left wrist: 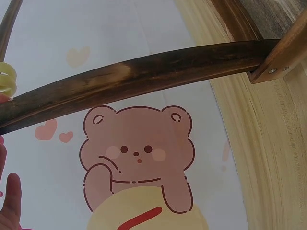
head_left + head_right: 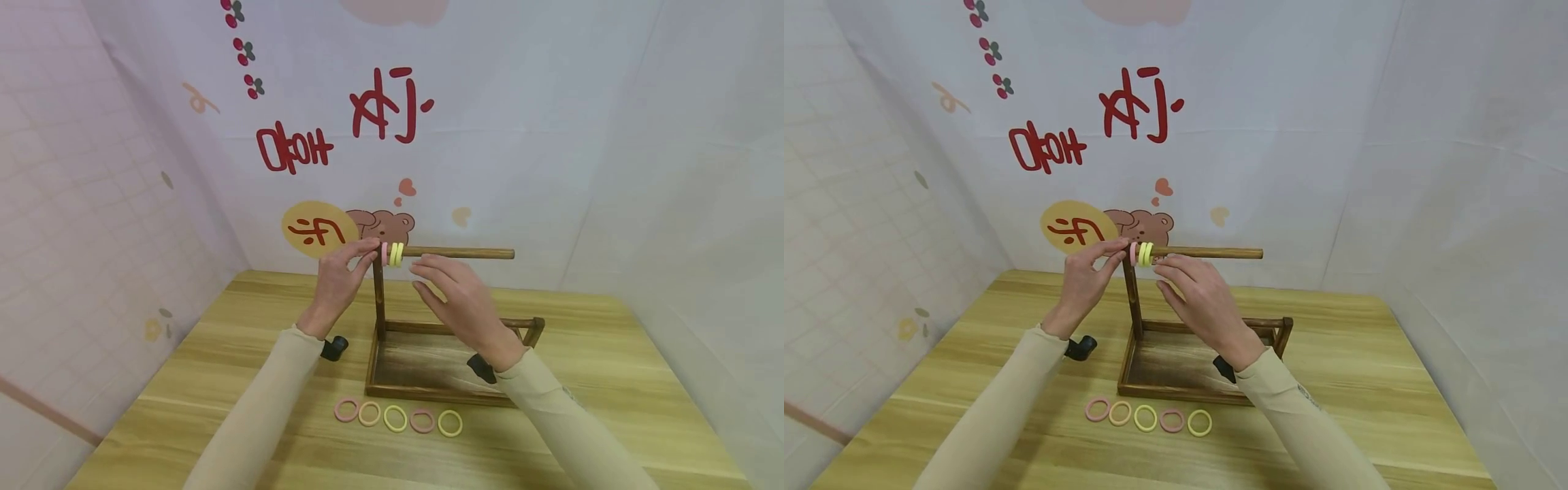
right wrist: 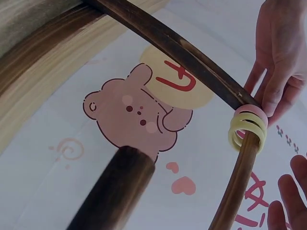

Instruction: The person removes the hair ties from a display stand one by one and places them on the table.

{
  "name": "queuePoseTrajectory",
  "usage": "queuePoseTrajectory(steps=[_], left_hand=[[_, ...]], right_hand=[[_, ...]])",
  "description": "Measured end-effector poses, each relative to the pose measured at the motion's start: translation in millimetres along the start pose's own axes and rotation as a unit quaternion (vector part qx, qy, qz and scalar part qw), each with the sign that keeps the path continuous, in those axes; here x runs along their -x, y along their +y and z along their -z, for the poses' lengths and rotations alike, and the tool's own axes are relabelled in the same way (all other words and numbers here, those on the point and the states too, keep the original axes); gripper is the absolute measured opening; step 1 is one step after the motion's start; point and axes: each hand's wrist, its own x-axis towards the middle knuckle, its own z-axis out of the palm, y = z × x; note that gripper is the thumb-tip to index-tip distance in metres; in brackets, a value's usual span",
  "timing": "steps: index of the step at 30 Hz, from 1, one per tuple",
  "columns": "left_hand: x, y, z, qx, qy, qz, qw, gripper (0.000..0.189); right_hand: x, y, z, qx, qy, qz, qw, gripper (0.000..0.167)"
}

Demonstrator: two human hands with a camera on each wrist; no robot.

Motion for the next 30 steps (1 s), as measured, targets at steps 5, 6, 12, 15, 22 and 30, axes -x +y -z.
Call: queuePoseTrajectory(steps=[5,6,12,15,22,30], left_hand=[[-0.8,0.6,1.2,0.004,-0.004,0.006,1.0,0.022],[-1.0,0.7,1.3,0.004,-0.004,0.006,1.0,0.022],[-2.8,1.3,1.0,0.007,-0.006,0.003,1.0,0.022],[-3.3,1.0,0.0,0.006,-0.007,0.005,0.9999,0.022],[-4.0,1.4,-1.4,0.009,-0.011,0.008,0.9999,0.022],[-4.7,1.0,-0.3,0.004,-0.01,0.005,0.9999,0.022]], right_hand=[[-8.6,6,-7,-0.004,0.002,0.006,1.0,0.037],[-10.0,7,-8,-0.003,0.001,0.006,1.0,0.037],[-15.6,13,-13,0.01,-0.02,-0.005,0.9997,0.039],[-16.3,17,-16,0.019,-0.026,-0.009,0.9994,0.042],[-17.5,27,-26,0.043,-0.035,-0.005,0.9985,0.052],[-19.7,33,-35,0.087,-0.057,-0.015,0.9945,0.058]])
